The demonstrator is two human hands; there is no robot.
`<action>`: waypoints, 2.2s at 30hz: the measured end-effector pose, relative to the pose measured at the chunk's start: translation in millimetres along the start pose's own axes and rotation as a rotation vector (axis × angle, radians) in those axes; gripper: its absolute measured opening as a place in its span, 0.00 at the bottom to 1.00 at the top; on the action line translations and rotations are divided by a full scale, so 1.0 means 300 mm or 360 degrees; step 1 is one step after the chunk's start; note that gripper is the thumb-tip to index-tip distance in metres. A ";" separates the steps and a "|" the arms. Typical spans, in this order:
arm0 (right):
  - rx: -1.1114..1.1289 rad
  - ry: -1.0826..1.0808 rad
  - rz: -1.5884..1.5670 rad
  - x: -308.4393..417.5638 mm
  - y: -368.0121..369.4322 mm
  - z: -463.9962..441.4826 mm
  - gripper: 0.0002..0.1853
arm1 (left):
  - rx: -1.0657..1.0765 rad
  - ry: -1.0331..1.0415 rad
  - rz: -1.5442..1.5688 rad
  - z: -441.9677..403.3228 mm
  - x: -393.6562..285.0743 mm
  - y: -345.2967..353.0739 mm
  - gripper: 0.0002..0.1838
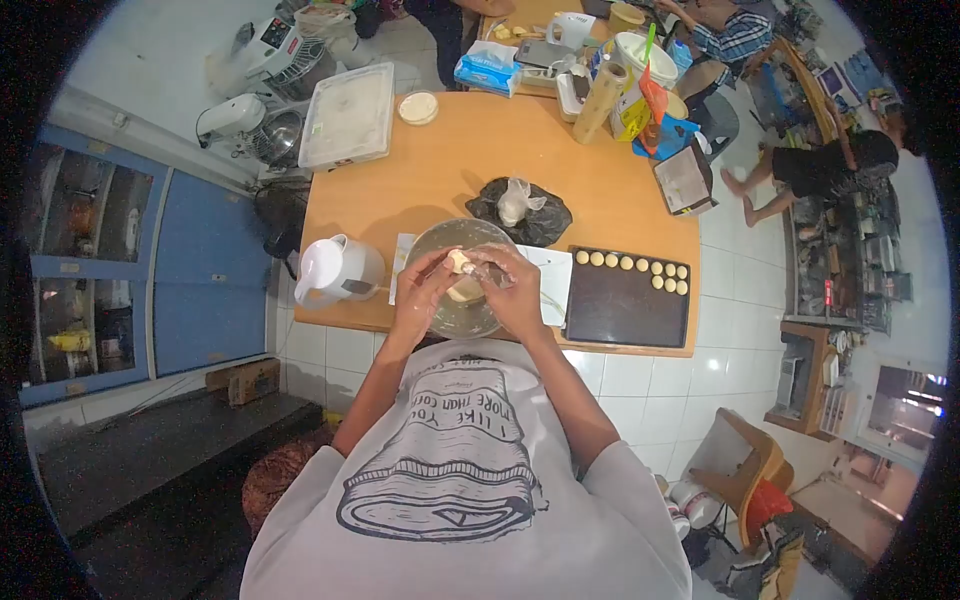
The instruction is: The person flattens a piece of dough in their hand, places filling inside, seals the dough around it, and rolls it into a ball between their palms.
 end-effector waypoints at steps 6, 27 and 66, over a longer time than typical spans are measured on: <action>0.0017 0.0093 -0.0092 -0.012 0.015 0.001 0.16 | 0.0034 0.0004 -0.0113 -0.011 -0.029 0.012 0.19; -0.0073 -0.0171 0.0331 0.067 0.016 -0.022 0.14 | 0.0189 -0.0188 -0.0188 -0.035 -0.053 -0.048 0.18; 0.0105 -0.0107 0.0043 0.025 -0.130 -0.044 0.17 | 0.0198 -0.0105 -0.0070 -0.023 0.029 0.087 0.23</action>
Point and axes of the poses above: each hand's wrist, its own z-axis away from the middle knuckle, its own y-axis out of the palm, x = y × z, the point moved 6 cm from there along -z, towards the middle knuckle, and after that the axes turned 14 degrees about z, right-handed, at the moved point
